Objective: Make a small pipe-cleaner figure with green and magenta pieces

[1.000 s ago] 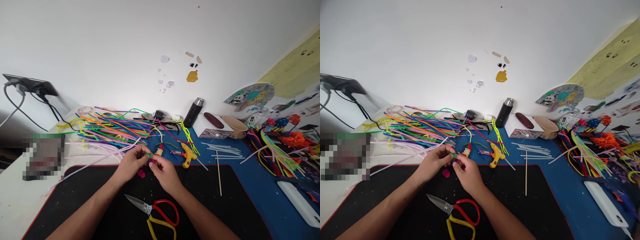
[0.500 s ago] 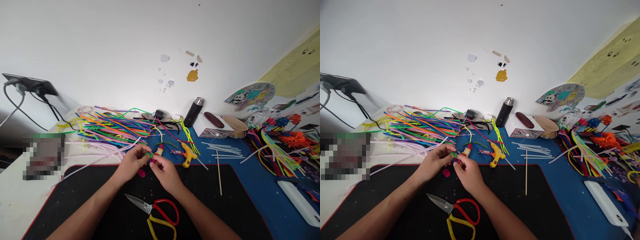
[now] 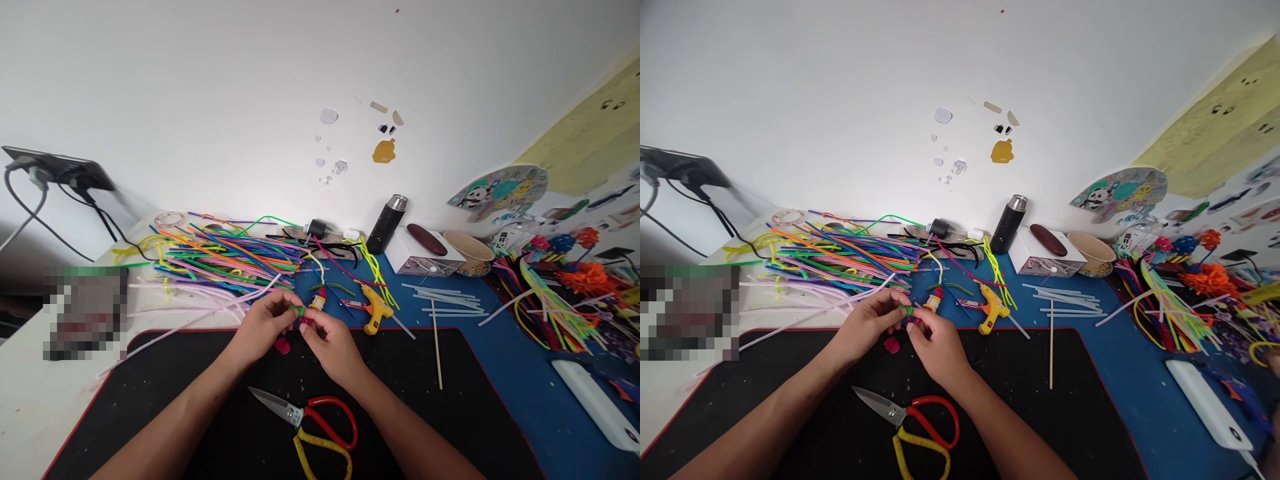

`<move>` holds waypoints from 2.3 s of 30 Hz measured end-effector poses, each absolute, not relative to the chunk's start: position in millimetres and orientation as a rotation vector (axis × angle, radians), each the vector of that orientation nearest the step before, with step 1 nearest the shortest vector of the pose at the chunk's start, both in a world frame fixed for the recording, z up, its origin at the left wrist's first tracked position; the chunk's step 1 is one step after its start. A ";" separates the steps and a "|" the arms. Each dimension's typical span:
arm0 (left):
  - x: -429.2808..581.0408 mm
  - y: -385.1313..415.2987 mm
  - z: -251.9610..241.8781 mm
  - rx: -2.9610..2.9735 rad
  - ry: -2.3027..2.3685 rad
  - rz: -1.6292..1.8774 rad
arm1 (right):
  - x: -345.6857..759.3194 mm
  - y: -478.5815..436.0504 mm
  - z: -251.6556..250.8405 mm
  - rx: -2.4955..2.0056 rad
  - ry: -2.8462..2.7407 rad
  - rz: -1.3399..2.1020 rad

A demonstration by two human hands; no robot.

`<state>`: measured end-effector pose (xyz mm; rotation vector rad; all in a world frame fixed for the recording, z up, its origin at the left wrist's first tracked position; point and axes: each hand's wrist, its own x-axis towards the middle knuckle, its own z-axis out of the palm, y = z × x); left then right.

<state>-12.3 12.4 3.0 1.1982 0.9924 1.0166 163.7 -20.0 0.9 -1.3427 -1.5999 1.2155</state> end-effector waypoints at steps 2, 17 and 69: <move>-12.3 13.3 2.8 1.169 0.983 1.017 | 163.9 -20.4 0.7 -1.348 -1.595 1.219; -10.8 11.5 -0.3 1.192 1.067 1.079 | 166.0 -24.7 -7.5 -1.396 -1.656 1.112; -11.8 12.5 7.9 0.688 0.832 0.871 | 191.2 9.6 -0.3 -1.371 -1.451 1.236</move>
